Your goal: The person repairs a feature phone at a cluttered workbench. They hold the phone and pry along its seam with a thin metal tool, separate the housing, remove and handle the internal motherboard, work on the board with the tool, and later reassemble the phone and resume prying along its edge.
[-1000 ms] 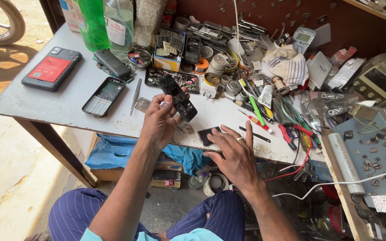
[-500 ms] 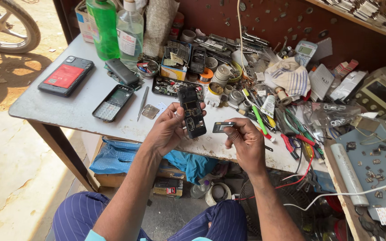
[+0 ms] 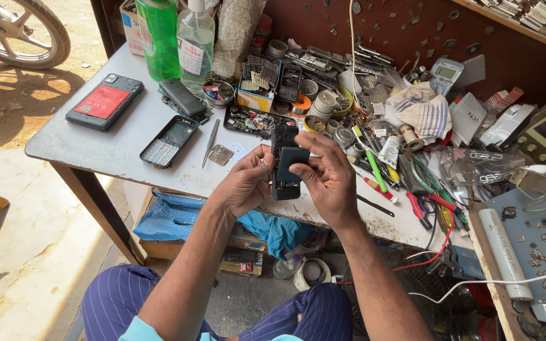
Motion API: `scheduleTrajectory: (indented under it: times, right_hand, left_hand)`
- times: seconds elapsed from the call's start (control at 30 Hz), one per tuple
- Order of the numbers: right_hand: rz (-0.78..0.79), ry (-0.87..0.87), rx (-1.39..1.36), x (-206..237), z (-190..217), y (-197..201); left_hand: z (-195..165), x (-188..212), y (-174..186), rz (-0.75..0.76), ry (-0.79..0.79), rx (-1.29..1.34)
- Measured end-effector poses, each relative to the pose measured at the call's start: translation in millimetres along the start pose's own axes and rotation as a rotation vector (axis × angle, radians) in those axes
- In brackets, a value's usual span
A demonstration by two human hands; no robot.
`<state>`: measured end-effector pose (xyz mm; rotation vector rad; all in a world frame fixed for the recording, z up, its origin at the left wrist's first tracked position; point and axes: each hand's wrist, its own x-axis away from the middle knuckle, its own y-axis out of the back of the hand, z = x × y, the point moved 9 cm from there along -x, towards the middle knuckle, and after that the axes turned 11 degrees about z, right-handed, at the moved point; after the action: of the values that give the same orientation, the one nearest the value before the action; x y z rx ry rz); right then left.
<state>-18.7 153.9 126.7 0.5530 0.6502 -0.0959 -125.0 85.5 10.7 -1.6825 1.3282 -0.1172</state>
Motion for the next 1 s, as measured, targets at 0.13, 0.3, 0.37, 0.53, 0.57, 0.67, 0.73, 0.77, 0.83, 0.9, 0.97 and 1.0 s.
scheduleTrajectory:
  times: [0.13, 0.3, 0.37, 0.53, 0.57, 0.67, 0.73, 0.77, 0.83, 0.9, 0.97, 1.0]
  right_hand:
    - [0.03, -0.077, 0.327, -2.8, 6.5, -1.1]
    - [0.059, -0.088, 0.55, -4.8, 12.1, -0.5]
    - [0.054, -0.048, 0.57, -1.8, 17.6, -1.9]
    - [0.062, 0.013, 0.83, 2.1, 24.2, -13.0]
    - [0.073, 0.021, 0.878, 3.1, 25.1, -17.8]
    - [0.101, 0.065, 0.996, 6.8, 32.7, -27.4]
    - [0.106, 0.064, 1.018, 10.5, 37.6, -30.1]
    - [0.103, 0.045, 1.002, 13.3, 38.8, -31.3]
    - [0.086, -0.064, 0.92, 15.9, 31.9, -32.9]
    - [0.08, -0.226, 0.764, 18.3, 13.6, -33.3]
    - [-0.009, -0.159, 0.754, 20.4, 13.2, -31.9]
    - [-0.047, -0.226, 0.662, 23.6, 1.5, -27.0]
  left_hand:
    - [1.3, 1.9, 0.0, -0.012, 0.017, 0.013]
    - [2.9, 1.6, -0.4, 0.031, 0.016, 0.025]
    - [0.9, 1.0, -1.4, 0.049, -0.003, 0.034]
    - [-3.2, 0.5, -8.4, 0.034, -0.012, 0.064]
    - [-3.3, 1.1, -7.0, -0.004, 0.0, 0.047]
    - [-2.7, 2.1, -1.1, -0.087, 0.011, 0.003]
    - [-0.9, 0.2, 3.8, -0.102, -0.002, -0.017]
    - [0.1, -1.4, 6.3, -0.107, -0.028, -0.054]
    - [2.1, -3.9, 11.6, -0.129, -0.081, -0.149]
    - [13.3, -3.4, 24.5, -0.269, -0.032, -0.198]
    - [5.2, -2.7, 16.4, -0.259, -0.162, -0.367]
    - [-5.4, -1.0, 3.6, -0.236, -0.25, -0.648]
